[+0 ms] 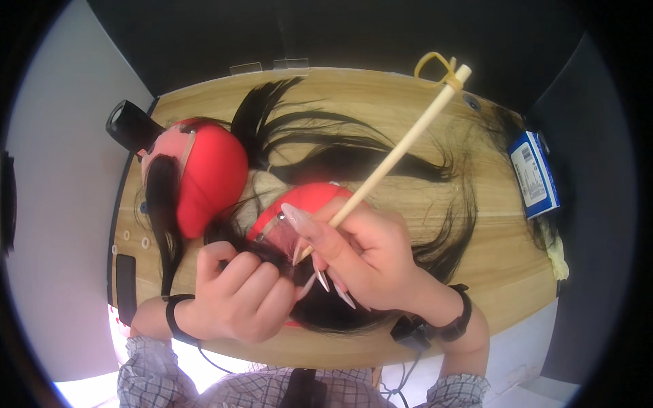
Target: Using a ventilating needle to knot hair into a lace wig base on a mannequin head.
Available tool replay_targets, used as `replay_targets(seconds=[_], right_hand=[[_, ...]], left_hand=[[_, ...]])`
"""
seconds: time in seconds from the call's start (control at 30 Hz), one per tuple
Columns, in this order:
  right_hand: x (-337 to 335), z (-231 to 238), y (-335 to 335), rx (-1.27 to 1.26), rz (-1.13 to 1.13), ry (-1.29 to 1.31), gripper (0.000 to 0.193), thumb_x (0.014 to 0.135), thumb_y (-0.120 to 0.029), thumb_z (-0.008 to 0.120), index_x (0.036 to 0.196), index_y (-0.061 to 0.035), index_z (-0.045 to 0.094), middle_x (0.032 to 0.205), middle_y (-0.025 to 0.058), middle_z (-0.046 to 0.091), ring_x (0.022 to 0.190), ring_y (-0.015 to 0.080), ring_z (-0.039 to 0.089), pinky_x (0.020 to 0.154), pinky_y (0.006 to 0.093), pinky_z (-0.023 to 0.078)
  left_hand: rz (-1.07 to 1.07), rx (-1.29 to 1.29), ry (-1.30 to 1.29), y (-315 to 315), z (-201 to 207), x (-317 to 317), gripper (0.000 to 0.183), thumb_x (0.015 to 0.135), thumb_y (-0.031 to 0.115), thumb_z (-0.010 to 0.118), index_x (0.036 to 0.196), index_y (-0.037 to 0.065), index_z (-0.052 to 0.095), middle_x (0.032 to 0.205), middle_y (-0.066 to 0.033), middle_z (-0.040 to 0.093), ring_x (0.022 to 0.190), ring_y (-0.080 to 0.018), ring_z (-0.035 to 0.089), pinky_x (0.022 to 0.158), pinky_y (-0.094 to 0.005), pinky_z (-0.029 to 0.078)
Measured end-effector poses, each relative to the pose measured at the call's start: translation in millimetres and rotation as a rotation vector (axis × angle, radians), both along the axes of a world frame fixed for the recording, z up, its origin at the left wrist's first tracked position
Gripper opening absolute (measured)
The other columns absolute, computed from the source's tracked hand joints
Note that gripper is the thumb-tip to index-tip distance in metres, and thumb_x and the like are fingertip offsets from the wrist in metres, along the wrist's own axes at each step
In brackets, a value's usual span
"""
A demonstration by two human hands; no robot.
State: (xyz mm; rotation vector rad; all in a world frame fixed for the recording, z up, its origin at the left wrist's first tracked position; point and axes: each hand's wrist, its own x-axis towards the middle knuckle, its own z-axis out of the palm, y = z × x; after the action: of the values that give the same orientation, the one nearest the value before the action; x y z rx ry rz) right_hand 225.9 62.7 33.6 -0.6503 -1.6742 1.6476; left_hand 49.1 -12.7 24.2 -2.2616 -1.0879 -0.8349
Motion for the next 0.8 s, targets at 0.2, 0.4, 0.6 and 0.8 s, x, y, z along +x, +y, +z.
replay_targets(seconds=[0.2, 0.4, 0.6, 0.8], right_hand=[[-4, -5, 2, 0.088, -0.029, 0.047, 0.026, 0.102, -0.019, 0.047, 0.089, 0.0004, 0.059, 0.06, 0.0037, 0.057, 0.038, 0.0009, 0.039, 0.035, 0.017, 0.029], [-3, -2, 3, 0.006, -0.005, 0.036, 0.03, 0.103, -0.021, 0.045, 0.088, 0.0003, 0.059, 0.06, 0.0049, 0.057, 0.037, 0.0009, 0.038, 0.035, 0.0167, 0.029], [-2, -3, 4, 0.001, 0.0, 0.058, 0.029, 0.103, -0.021, 0.046, 0.087, 0.0002, 0.059, 0.06, 0.005, 0.057, 0.037, 0.0009, 0.039, 0.036, 0.0164, 0.03], [-2, -2, 4, -0.047, 0.001, 0.046, 0.029, 0.103, -0.021, 0.046, 0.088, 0.0005, 0.059, 0.061, 0.0057, 0.058, 0.037, 0.0013, 0.039, 0.036, 0.0165, 0.03]], left_hand=[[0.058, -0.178, 0.074, -4, 5, -1, 0.02, 0.07, 0.014, 0.064, 0.065, 0.01, 0.045, 0.063, -0.0019, 0.036, 0.058, -0.0175, 0.041, 0.062, -0.0345, 0.032], [0.001, -0.334, 0.068, -3, 13, -4, 0.021, 0.068, 0.012, 0.067, 0.066, 0.008, 0.046, 0.063, -0.0032, 0.038, 0.058, -0.0197, 0.043, 0.062, -0.0369, 0.033], [0.005, -0.41, 0.098, -5, 18, -7, 0.014, 0.069, 0.014, 0.061, 0.07, 0.008, 0.048, 0.065, -0.0035, 0.039, 0.062, -0.0194, 0.045, 0.066, -0.0345, 0.035], [-0.021, -0.432, 0.164, -9, 23, -12, 0.012, 0.068, 0.016, 0.056, 0.075, 0.007, 0.051, 0.068, -0.0033, 0.04, 0.066, -0.0184, 0.047, 0.068, -0.0325, 0.036]])
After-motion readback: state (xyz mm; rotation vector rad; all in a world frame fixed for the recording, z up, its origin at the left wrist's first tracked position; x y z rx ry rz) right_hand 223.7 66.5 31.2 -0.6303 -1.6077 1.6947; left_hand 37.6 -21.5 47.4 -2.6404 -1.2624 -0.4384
